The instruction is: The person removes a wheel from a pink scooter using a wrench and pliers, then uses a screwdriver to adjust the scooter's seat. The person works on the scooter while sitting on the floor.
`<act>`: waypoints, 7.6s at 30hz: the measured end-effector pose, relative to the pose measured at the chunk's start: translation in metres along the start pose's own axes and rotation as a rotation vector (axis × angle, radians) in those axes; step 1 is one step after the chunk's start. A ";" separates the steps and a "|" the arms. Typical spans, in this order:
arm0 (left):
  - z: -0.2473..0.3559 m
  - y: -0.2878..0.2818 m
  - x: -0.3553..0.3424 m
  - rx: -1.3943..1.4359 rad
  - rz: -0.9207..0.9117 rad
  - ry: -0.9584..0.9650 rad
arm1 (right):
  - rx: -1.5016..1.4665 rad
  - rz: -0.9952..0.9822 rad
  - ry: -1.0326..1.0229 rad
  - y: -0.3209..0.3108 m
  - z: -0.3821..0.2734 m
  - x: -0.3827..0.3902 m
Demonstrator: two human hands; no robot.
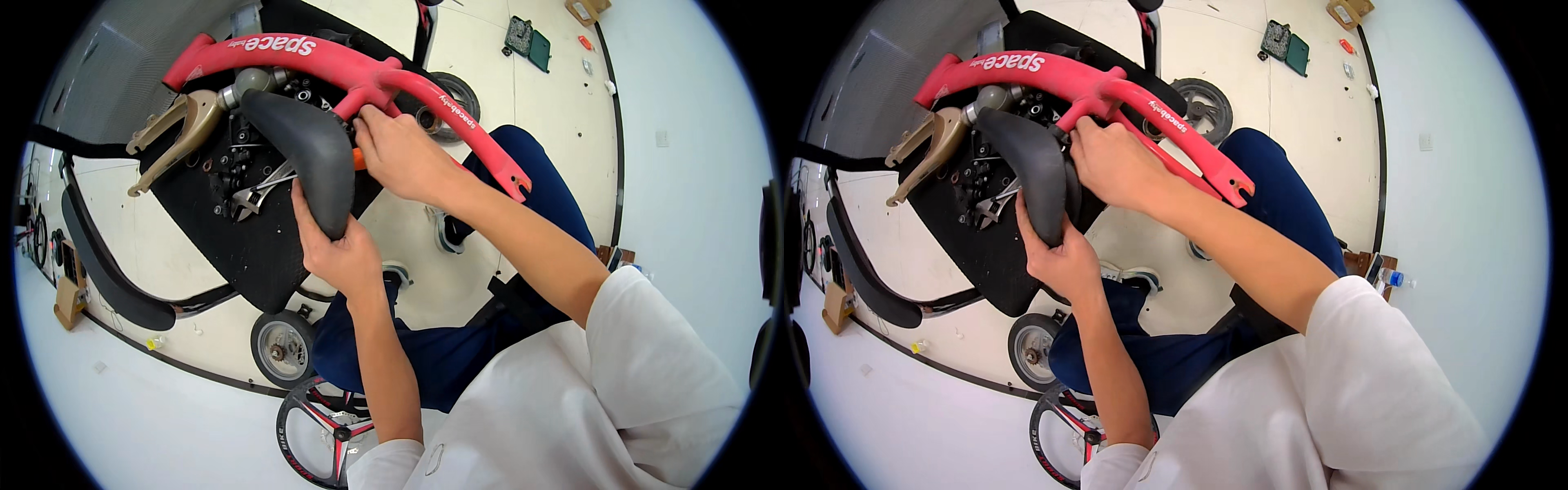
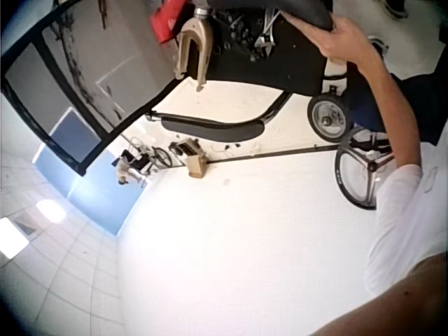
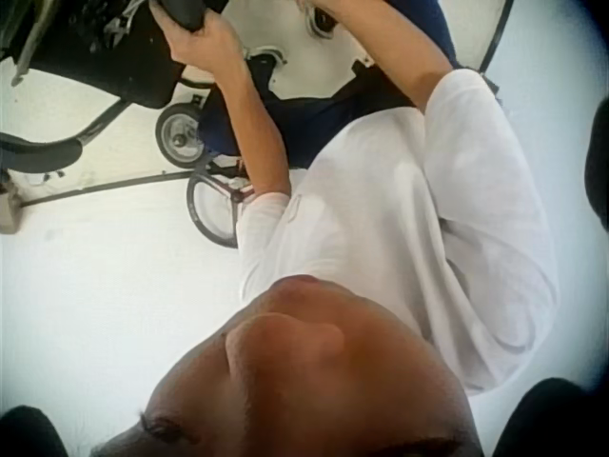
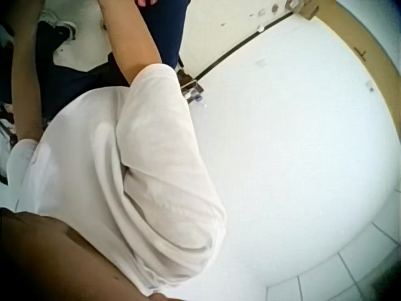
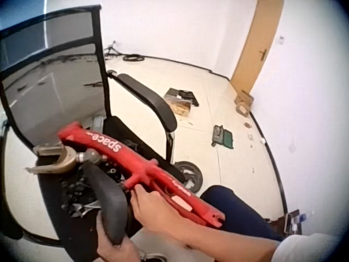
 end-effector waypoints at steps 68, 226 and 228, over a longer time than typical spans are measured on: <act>-0.009 -0.007 -0.009 0.107 -0.018 -0.014 | -0.712 -0.257 0.540 0.030 0.007 0.004; 0.034 0.045 0.007 0.182 -0.044 -0.028 | -0.793 -0.988 -0.338 -0.004 -0.065 -0.066; 0.043 0.041 0.002 0.141 -0.041 0.041 | -0.767 -0.800 -0.450 -0.001 -0.061 -0.072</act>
Point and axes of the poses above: each hand's wrist, its own x-axis away from the middle knuckle, its own y-axis out of the palm, z = x × y, the point moved 8 cm from there along -x, towards the middle knuckle, and after that the axes turned 8 degrees about y, right-handed, at the moved point
